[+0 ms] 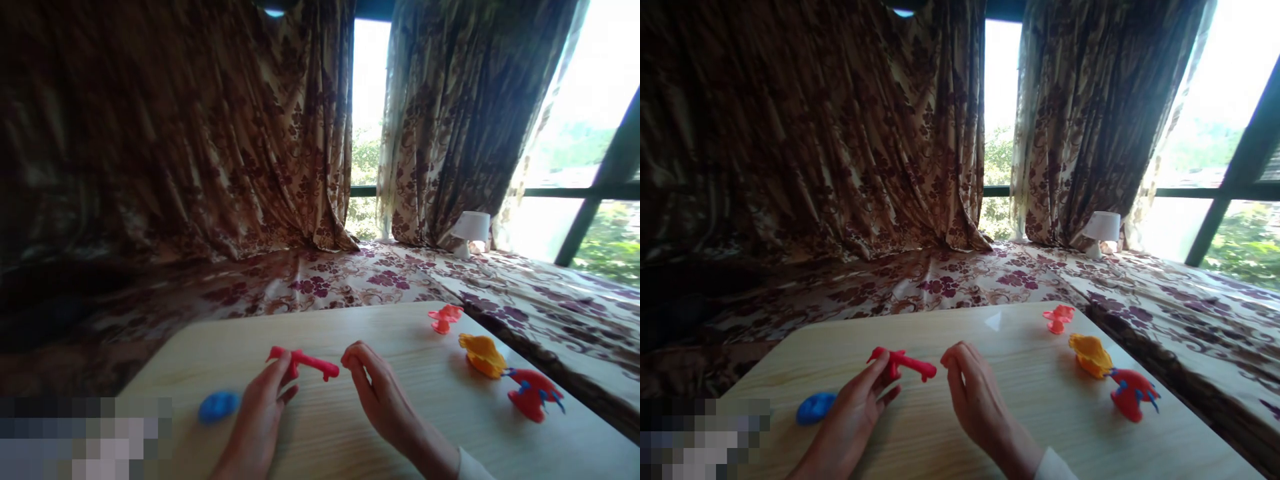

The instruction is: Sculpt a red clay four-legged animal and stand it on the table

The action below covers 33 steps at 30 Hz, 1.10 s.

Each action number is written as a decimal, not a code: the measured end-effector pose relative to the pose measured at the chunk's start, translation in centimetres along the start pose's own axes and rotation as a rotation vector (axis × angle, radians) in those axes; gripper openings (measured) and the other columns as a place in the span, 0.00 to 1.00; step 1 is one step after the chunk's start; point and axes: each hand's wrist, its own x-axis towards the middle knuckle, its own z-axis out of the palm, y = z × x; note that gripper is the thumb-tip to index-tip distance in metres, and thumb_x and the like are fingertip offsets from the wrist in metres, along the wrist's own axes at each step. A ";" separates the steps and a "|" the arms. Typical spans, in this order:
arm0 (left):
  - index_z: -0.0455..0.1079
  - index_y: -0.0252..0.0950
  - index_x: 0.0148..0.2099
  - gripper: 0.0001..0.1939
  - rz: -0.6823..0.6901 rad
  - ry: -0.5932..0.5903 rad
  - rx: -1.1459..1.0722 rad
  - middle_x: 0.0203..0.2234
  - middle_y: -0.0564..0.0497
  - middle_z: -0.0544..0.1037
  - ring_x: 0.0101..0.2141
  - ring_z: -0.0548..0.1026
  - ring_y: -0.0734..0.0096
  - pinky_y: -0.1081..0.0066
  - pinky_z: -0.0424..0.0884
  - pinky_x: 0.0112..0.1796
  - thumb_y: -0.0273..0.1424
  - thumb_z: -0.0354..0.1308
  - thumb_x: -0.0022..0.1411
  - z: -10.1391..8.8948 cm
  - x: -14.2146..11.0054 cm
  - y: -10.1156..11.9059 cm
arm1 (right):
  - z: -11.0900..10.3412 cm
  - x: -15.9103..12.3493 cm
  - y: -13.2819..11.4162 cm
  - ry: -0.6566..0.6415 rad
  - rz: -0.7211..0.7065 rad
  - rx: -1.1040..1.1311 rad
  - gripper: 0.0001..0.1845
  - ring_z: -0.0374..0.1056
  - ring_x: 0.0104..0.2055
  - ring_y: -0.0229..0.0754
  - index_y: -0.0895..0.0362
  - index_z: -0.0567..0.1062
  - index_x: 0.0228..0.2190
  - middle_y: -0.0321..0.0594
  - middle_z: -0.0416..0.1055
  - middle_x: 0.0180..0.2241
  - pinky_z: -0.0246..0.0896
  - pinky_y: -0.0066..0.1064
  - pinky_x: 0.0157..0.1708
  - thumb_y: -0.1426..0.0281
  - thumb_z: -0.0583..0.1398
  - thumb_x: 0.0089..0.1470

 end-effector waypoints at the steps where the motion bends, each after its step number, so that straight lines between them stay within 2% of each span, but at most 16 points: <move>1: 0.77 0.36 0.32 0.24 0.010 -0.010 0.014 0.27 0.52 0.76 0.35 0.70 0.68 0.69 0.68 0.36 0.49 0.70 0.37 -0.1 0.0 -0.2 | 0.0 0.0 0.1 -0.009 -0.009 0.006 0.10 0.65 0.32 0.39 0.55 0.67 0.32 0.38 0.67 0.29 0.60 0.29 0.34 0.73 0.49 0.63; 6: 0.77 0.35 0.33 0.21 0.073 -0.030 0.093 0.28 0.50 0.77 0.38 0.70 0.65 0.68 0.66 0.39 0.48 0.67 0.44 -0.1 0.0 -0.9 | -0.3 -0.2 -0.3 -0.040 -0.075 0.026 0.08 0.65 0.31 0.38 0.55 0.69 0.32 0.37 0.67 0.30 0.59 0.29 0.32 0.73 0.52 0.63; 8: 0.78 0.35 0.33 0.22 0.084 -0.036 0.127 0.26 0.51 0.76 0.37 0.70 0.65 0.68 0.65 0.39 0.48 0.66 0.45 -0.1 0.0 -1.1 | -0.2 -0.2 -0.6 -0.051 -0.116 -0.002 0.05 0.66 0.34 0.39 0.54 0.70 0.36 0.39 0.68 0.33 0.61 0.29 0.34 0.73 0.54 0.62; 11: 0.78 0.34 0.32 0.22 0.093 -0.053 0.184 0.23 0.52 0.74 0.34 0.69 0.66 0.68 0.64 0.38 0.49 0.66 0.45 0.2 -0.2 -1.3 | 0.1 -0.2 -0.9 -0.097 -0.154 -0.099 0.11 0.67 0.40 0.43 0.54 0.70 0.45 0.43 0.69 0.40 0.62 0.32 0.38 0.71 0.59 0.59; 15: 0.77 0.35 0.31 0.19 0.122 -0.091 0.225 0.23 0.52 0.74 0.34 0.69 0.66 0.68 0.64 0.39 0.48 0.65 0.48 0.7 -0.8 -0.9 | 0.4 -0.2 -1.0 -0.158 -0.123 -0.140 0.08 0.67 0.37 0.44 0.53 0.73 0.41 0.42 0.71 0.36 0.62 0.34 0.37 0.73 0.56 0.60; 17: 0.78 0.35 0.32 0.20 0.126 -0.122 0.226 0.25 0.51 0.75 0.37 0.70 0.63 0.66 0.65 0.40 0.48 0.63 0.50 0.8 -1.2 -0.7 | 0.4 0.0 -1.1 -0.115 -0.053 -0.063 0.08 0.67 0.35 0.43 0.54 0.75 0.37 0.41 0.71 0.33 0.62 0.32 0.35 0.72 0.55 0.61; 20: 0.78 0.35 0.34 0.22 0.117 -0.128 0.198 0.30 0.47 0.78 0.40 0.71 0.59 0.64 0.66 0.41 0.50 0.61 0.51 0.7 -1.3 -0.7 | 0.3 0.4 -1.3 -0.036 0.161 0.172 0.10 0.67 0.29 0.40 0.57 0.76 0.33 0.39 0.69 0.29 0.61 0.29 0.28 0.67 0.56 0.60; 23: 0.78 0.36 0.34 0.20 0.156 -0.086 0.207 0.28 0.49 0.78 0.39 0.71 0.61 0.66 0.65 0.42 0.49 0.62 0.50 0.3 -1.0 -0.8 | 0.2 0.9 -1.3 -0.034 0.405 0.434 0.17 0.65 0.24 0.37 0.60 0.76 0.30 0.37 0.67 0.24 0.59 0.27 0.24 0.58 0.58 0.56; 25: 0.78 0.36 0.35 0.19 0.176 -0.080 0.226 0.26 0.52 0.77 0.37 0.71 0.65 0.68 0.64 0.42 0.46 0.64 0.49 0.1 -0.9 -0.7 | 0.2 1.0 -1.4 -0.054 0.504 0.542 0.21 0.64 0.23 0.37 0.61 0.77 0.30 0.36 0.67 0.21 0.59 0.26 0.24 0.54 0.60 0.52; 29: 0.77 0.37 0.38 0.16 0.160 -0.116 0.218 0.28 0.53 0.78 0.35 0.71 0.69 0.72 0.64 0.40 0.42 0.65 0.50 0.3 -1.4 -0.3 | 0.1 1.1 -2.2 -0.100 0.605 0.592 0.24 0.63 0.23 0.37 0.61 0.78 0.29 0.36 0.69 0.19 0.59 0.26 0.25 0.50 0.63 0.47; 33: 0.76 0.36 0.36 0.12 0.162 -0.177 0.209 0.28 0.52 0.79 0.34 0.72 0.70 0.73 0.65 0.38 0.38 0.63 0.52 0.9 -2.1 0.0 | -0.1 1.0 -3.2 -0.136 0.645 0.556 0.23 0.65 0.25 0.39 0.59 0.79 0.27 0.37 0.71 0.20 0.61 0.27 0.26 0.50 0.64 0.45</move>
